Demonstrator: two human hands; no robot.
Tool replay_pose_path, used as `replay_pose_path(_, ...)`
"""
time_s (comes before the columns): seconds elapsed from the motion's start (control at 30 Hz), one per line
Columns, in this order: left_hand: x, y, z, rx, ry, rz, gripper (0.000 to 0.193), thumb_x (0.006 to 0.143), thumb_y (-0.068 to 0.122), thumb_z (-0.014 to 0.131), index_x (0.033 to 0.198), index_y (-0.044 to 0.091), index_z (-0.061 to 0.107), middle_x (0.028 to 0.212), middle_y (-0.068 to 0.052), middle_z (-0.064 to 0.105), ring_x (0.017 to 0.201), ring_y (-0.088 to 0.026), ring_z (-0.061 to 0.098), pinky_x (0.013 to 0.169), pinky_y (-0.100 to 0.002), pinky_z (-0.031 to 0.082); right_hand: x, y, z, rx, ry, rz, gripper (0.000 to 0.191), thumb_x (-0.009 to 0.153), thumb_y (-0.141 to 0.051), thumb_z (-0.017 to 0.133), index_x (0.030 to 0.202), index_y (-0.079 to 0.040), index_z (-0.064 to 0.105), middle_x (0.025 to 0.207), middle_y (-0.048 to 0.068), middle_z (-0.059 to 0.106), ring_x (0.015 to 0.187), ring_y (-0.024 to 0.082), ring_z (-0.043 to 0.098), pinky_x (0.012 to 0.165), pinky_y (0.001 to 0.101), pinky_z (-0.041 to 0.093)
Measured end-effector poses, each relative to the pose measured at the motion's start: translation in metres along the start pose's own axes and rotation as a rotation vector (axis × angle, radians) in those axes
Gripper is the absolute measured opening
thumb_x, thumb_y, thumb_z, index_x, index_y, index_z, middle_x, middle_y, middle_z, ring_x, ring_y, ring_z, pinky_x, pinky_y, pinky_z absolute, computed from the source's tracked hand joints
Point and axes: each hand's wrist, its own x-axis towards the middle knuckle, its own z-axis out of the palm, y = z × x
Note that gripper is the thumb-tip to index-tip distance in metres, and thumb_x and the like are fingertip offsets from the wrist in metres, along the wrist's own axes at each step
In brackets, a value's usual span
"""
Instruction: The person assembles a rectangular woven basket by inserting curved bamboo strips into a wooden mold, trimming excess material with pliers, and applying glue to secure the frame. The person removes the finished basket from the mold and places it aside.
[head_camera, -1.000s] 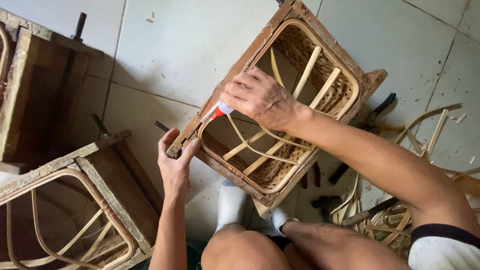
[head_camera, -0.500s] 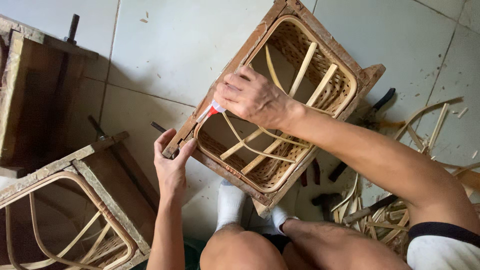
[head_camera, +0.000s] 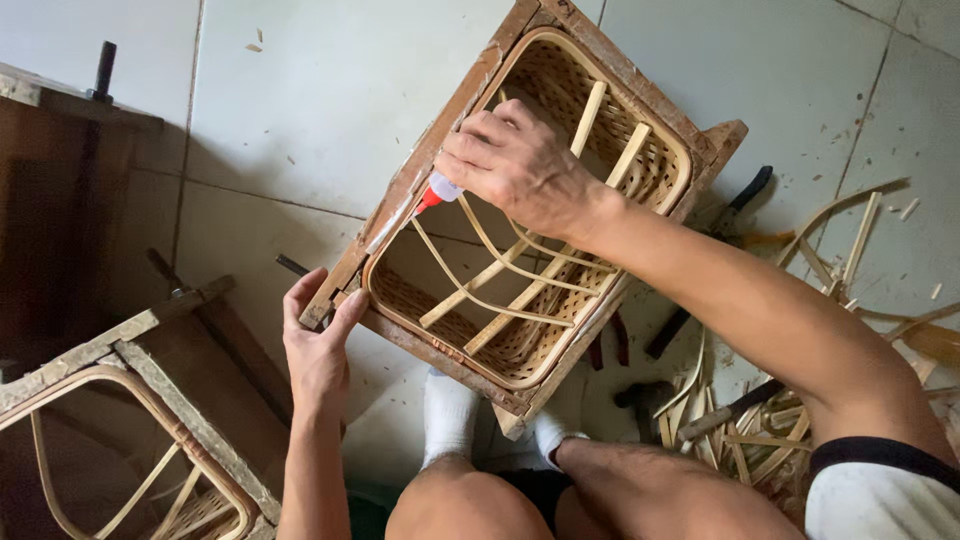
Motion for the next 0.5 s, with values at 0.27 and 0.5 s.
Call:
replay_pose_path(0.27, 0.0041, -0.0086, -0.0059, 0.003, -0.016, 0.001, 0.069, 0.081, 0.019, 0.084, 0.14, 0.002, 0.052, 0.135, -0.012, 0.058, 0.118, -0.019, 0.062, 0.102, -0.032, 0.05, 0.0092, -0.0021, -0.0004, -0.026, -0.016, -0.032, 0.015, 0.106, -0.021, 0.068, 0.114, -0.01, 0.073, 0.11, 0.002, 0.07, 0.105, 0.017, 0.063, 0.097, 0.0347, 0.048)
replay_pose_path(0.5, 0.0042, -0.008, -0.0065, -0.007, -0.021, -0.019, 0.066, 0.083, 0.016, 0.083, 0.14, 0.002, 0.053, 0.131, -0.012, 0.06, 0.113, -0.019, 0.061, 0.098, -0.031, 0.05, 0.0073, 0.0041, -0.0069, -0.089, -0.041, -0.03, 0.011, 0.104, -0.016, 0.069, 0.113, -0.011, 0.074, 0.109, 0.0, 0.071, 0.108, 0.015, 0.062, 0.098, 0.0331, 0.048)
